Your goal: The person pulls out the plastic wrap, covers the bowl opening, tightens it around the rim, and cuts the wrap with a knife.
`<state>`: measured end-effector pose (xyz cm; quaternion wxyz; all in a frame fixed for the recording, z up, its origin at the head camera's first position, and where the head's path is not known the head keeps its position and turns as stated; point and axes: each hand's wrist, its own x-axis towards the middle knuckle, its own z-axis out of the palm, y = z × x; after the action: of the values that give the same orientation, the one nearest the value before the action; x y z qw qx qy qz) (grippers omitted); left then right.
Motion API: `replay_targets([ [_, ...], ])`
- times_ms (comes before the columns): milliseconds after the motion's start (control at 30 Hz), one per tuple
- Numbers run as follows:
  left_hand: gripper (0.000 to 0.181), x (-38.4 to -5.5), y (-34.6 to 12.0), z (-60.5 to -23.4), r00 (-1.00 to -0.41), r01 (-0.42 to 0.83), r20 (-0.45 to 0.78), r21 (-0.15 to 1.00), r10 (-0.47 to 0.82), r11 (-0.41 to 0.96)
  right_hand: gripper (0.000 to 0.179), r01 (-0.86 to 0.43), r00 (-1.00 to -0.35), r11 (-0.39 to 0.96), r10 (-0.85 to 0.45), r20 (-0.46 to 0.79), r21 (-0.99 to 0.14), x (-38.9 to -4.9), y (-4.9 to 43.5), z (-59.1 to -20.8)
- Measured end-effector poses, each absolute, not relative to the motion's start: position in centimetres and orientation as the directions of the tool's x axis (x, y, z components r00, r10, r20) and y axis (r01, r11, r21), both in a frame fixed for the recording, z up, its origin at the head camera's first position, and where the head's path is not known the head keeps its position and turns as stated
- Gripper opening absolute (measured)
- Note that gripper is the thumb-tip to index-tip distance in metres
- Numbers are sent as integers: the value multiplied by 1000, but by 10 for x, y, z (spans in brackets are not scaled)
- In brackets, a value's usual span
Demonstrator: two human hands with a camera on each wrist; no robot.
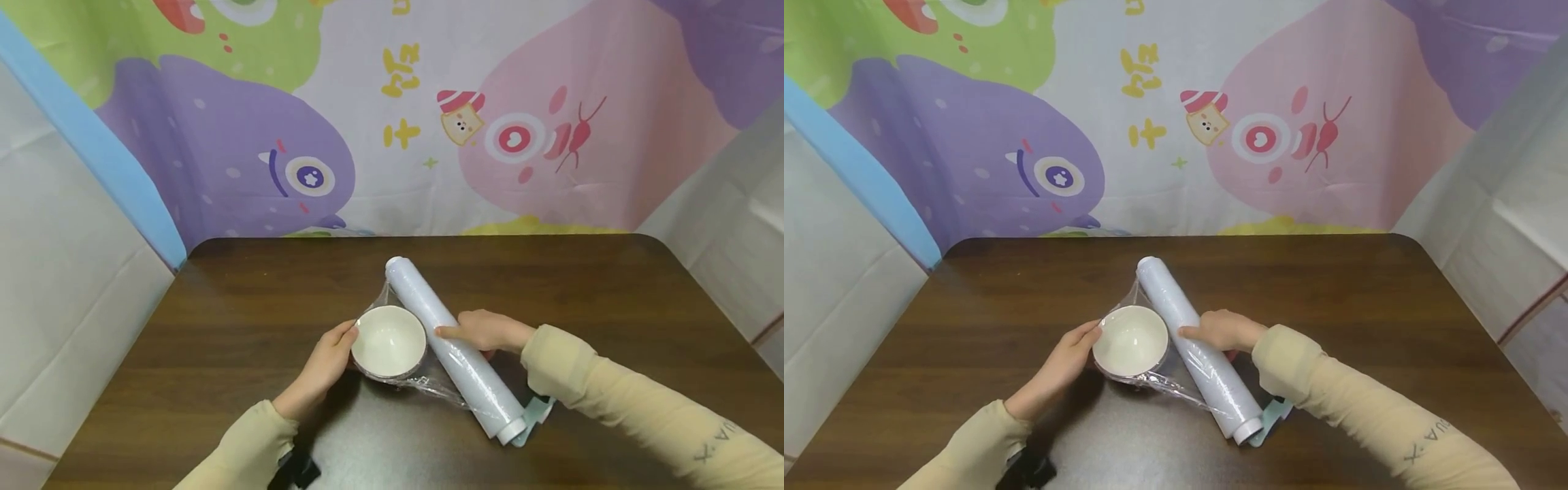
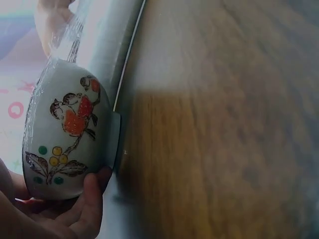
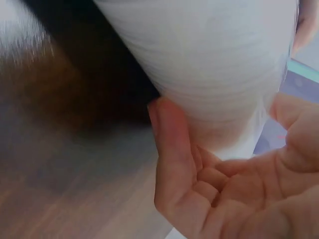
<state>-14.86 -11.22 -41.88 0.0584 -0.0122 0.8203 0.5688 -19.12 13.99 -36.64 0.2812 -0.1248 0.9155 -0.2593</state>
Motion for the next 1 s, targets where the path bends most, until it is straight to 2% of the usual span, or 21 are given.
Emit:
replay_targets([
  [100,41,-152,-112,-418,-993,-78,-104,934,57,349,49,-106,-825,845,-369,-428,-524,-186,142,-370],
  [333,37,-161,-112,-416,-997,-19,-49,913,64,407,58,-15,-868,851,-272,-415,-525,-174,146,-373],
  [533,35,-170,-113,-417,-995,39,-6,901,102,431,64,77,-867,838,-212,-452,-540,-167,146,-374],
  [733,40,-174,-114,-417,-993,77,27,896,119,437,60,110,-856,812,-216,-469,-574,-160,148,-377],
  [1000,36,-175,-113,-422,-996,21,-22,886,86,463,66,174,-858,787,-173,-484,-592,-157,152,-379],
])
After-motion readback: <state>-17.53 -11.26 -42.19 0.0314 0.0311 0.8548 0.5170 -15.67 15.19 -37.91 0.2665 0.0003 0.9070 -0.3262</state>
